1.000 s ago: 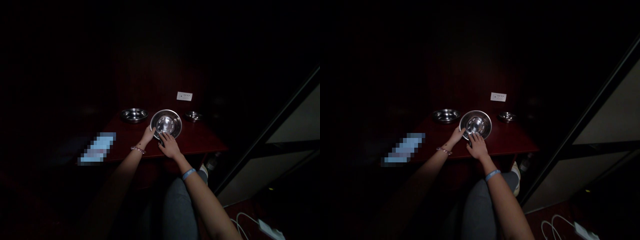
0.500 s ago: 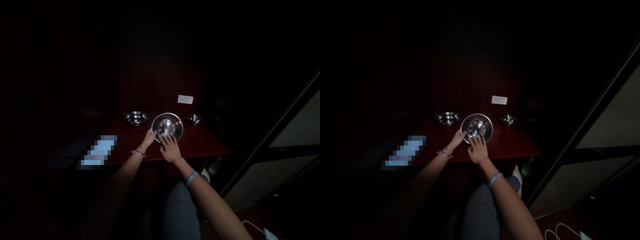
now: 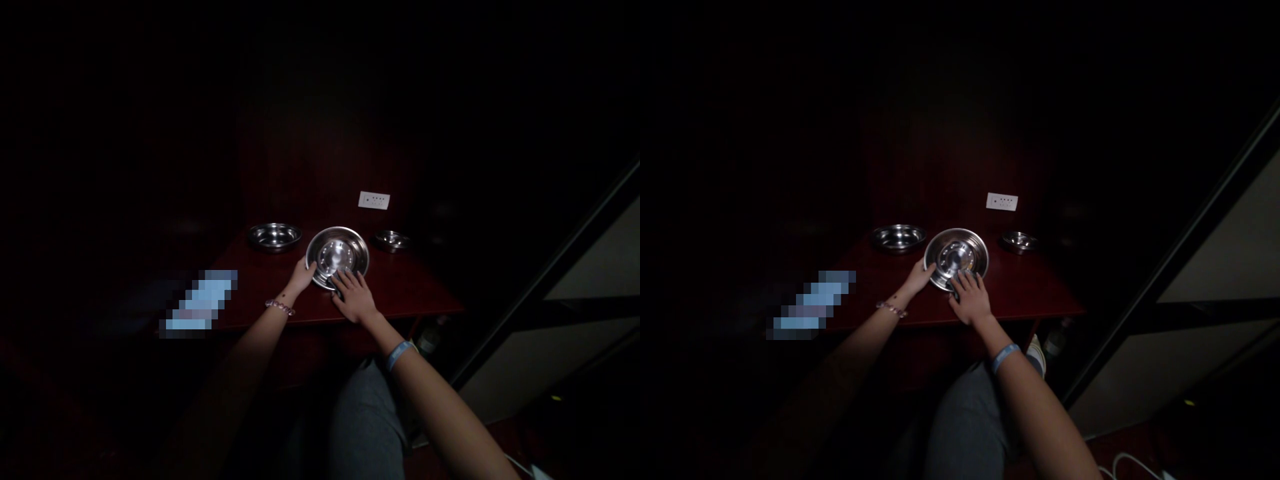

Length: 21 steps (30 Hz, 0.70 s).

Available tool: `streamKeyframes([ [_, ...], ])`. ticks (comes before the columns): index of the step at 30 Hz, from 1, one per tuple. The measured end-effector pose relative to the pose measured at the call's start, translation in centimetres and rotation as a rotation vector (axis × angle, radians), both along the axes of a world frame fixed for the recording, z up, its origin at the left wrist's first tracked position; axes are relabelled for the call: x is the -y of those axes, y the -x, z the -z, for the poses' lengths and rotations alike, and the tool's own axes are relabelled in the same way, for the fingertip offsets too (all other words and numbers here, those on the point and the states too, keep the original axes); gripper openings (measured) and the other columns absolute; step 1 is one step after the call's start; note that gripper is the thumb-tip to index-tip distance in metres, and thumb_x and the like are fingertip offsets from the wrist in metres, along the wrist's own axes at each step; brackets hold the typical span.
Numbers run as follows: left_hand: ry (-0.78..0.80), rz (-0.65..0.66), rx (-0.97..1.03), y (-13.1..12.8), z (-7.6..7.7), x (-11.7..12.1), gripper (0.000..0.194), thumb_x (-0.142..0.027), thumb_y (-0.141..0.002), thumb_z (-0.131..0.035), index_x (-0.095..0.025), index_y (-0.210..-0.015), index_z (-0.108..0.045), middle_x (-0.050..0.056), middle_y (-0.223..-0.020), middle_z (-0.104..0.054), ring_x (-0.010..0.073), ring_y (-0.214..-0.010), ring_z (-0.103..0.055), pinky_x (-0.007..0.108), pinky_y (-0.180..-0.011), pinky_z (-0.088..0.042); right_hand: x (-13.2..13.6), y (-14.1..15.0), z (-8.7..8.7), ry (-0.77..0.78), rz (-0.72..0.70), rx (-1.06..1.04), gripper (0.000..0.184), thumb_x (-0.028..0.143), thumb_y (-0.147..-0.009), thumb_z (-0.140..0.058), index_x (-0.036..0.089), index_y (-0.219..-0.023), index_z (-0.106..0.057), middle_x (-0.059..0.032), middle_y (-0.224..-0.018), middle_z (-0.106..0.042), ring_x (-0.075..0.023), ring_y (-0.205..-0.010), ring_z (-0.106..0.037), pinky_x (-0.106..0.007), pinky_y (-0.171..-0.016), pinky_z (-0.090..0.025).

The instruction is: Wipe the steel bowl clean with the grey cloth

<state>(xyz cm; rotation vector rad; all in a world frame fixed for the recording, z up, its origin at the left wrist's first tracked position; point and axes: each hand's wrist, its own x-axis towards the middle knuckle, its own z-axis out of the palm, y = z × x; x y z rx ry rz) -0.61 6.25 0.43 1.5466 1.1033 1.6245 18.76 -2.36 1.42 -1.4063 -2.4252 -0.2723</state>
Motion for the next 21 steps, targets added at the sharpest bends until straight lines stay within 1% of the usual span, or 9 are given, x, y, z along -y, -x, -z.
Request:
streamKeyframes([
  [3, -0.022, -0.005, -0.001, -0.1, 0.2, -0.2, 0.034, -0.027, -0.078, -0.063, -0.012, -0.109, -0.066, 0.015, -0.116, -0.072, 0.0282, -0.112, -0.065, 0.047, -0.107, -0.045, -0.3, -0.3, 0.1, -0.044, 0.034, -0.001, 0.055, 0.044, -0.1, -0.041, 0.021, -0.15, -0.047, -0.0081, -0.159, -0.038, -0.0257, -0.151, -0.028, -0.051, -0.125, -0.008],
  [5, -0.028, -0.009, -0.004, -0.2, 0.3, -0.2, 0.034, -0.028, -0.079, -0.063, -0.012, -0.109, -0.067, 0.015, -0.116, -0.073, 0.0284, -0.112, -0.065, 0.048, -0.107, -0.045, -0.3, -0.4, 0.2, -0.07, 0.063, -0.01, 0.057, 0.044, -0.099, -0.042, 0.019, -0.15, -0.046, -0.0099, -0.159, -0.038, -0.0262, -0.151, -0.027, -0.052, -0.125, -0.005],
  [10, -0.042, 0.008, -0.015, -0.4, 0.0, 0.1, 0.037, -0.033, -0.082, -0.063, -0.012, -0.112, -0.066, 0.016, -0.116, -0.072, 0.0284, -0.111, -0.066, 0.047, -0.106, -0.046, -0.1, -0.2, 0.6, -0.119, 0.139, -0.045, 0.063, 0.044, -0.098, -0.043, 0.013, -0.153, -0.041, -0.012, -0.163, -0.029, -0.0256, -0.153, -0.02, -0.048, -0.126, -0.003],
  [14, -0.07, 0.018, -0.021, -0.6, -0.4, 0.6, 0.039, -0.035, -0.084, -0.061, -0.012, -0.115, -0.065, 0.016, -0.118, -0.071, 0.0283, -0.112, -0.066, 0.046, -0.106, -0.047, 0.2, 0.0, 0.7, -0.124, 0.168, -0.059, 0.062, 0.039, -0.098, -0.042, 0.011, -0.154, -0.038, -0.0122, -0.165, -0.025, -0.0261, -0.154, -0.017, -0.048, -0.126, -0.006],
  [17, -0.085, 0.001, -0.044, -0.7, -0.5, 0.8, 0.037, -0.032, -0.083, -0.06, -0.012, -0.114, -0.065, 0.017, -0.119, -0.071, 0.0289, -0.114, -0.065, 0.046, -0.107, -0.046, 0.2, 0.0, 0.8, -0.095, 0.167, -0.051, 0.062, 0.037, -0.099, -0.041, 0.009, -0.153, -0.039, -0.014, -0.164, -0.024, -0.0277, -0.154, -0.018, -0.048, -0.125, -0.011],
  [21, -0.045, -0.047, -0.072, -0.6, -0.5, 0.7, 0.031, -0.026, -0.081, -0.058, -0.012, -0.107, -0.068, 0.015, -0.111, -0.073, 0.0285, -0.105, -0.067, 0.046, -0.103, -0.049, 0.1, 0.0, 0.8, -0.053, 0.149, -0.045, 0.059, 0.037, -0.099, -0.04, 0.011, -0.153, -0.04, -0.0132, -0.163, -0.028, -0.0278, -0.153, -0.021, -0.046, -0.124, -0.017],
])
